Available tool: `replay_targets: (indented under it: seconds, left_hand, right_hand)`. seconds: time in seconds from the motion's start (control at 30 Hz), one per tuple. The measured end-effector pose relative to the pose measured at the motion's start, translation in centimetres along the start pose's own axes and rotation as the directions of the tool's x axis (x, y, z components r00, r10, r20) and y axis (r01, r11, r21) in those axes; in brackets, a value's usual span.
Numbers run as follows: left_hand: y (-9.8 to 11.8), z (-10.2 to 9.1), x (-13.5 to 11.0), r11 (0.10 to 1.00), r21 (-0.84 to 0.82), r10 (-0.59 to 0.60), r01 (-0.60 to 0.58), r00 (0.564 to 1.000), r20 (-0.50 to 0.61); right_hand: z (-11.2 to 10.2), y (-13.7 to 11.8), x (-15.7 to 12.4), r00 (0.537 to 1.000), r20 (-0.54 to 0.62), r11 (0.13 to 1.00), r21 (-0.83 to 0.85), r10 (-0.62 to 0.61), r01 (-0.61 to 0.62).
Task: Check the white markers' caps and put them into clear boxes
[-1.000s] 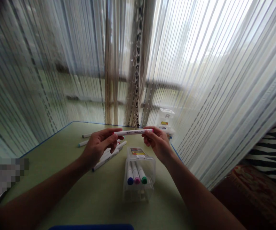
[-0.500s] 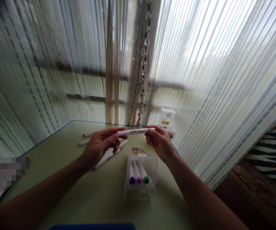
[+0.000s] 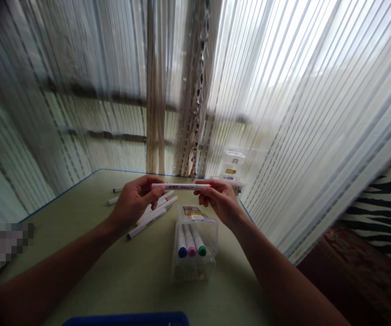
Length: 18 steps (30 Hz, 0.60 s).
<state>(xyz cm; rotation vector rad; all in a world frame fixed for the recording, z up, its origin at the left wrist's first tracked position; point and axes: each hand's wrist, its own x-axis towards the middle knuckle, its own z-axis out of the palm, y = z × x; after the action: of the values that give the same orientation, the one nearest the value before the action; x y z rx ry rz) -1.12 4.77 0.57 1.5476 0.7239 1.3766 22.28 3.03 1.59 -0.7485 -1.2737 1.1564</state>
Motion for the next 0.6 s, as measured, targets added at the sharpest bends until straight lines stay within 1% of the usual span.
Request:
replay_targets:
  seconds: [0.23, 0.33, 0.5, 0.6]
  left_hand:
    - [0.18, 0.22, -0.08, 1.000, 0.012, -0.007, 0.006, 0.999, 0.032]
    - [0.34, 0.36, -0.21, 1.000, 0.005, -0.013, 0.013, 0.999, 0.039]
    - [0.69, 0.54, -0.41, 0.999, 0.038, -0.034, 0.031, 0.996, 0.084]
    - [0.74, 0.61, -0.39, 0.999, 0.008, -0.044, 0.044, 0.996, 0.077]
  right_hand:
    - [0.32, 0.10, -0.06, 1.000, -0.016, 1.000, -0.026, -0.013, 0.012]
    - [0.30, 0.26, -0.07, 0.999, -0.005, 0.998, -0.051, -0.032, 0.032]
    - [0.01, 0.53, -0.05, 0.999, 0.017, 0.991, -0.122, -0.051, 0.053]
    - [0.17, 0.51, -0.10, 0.998, 0.022, 0.989, -0.135, -0.051, 0.054]
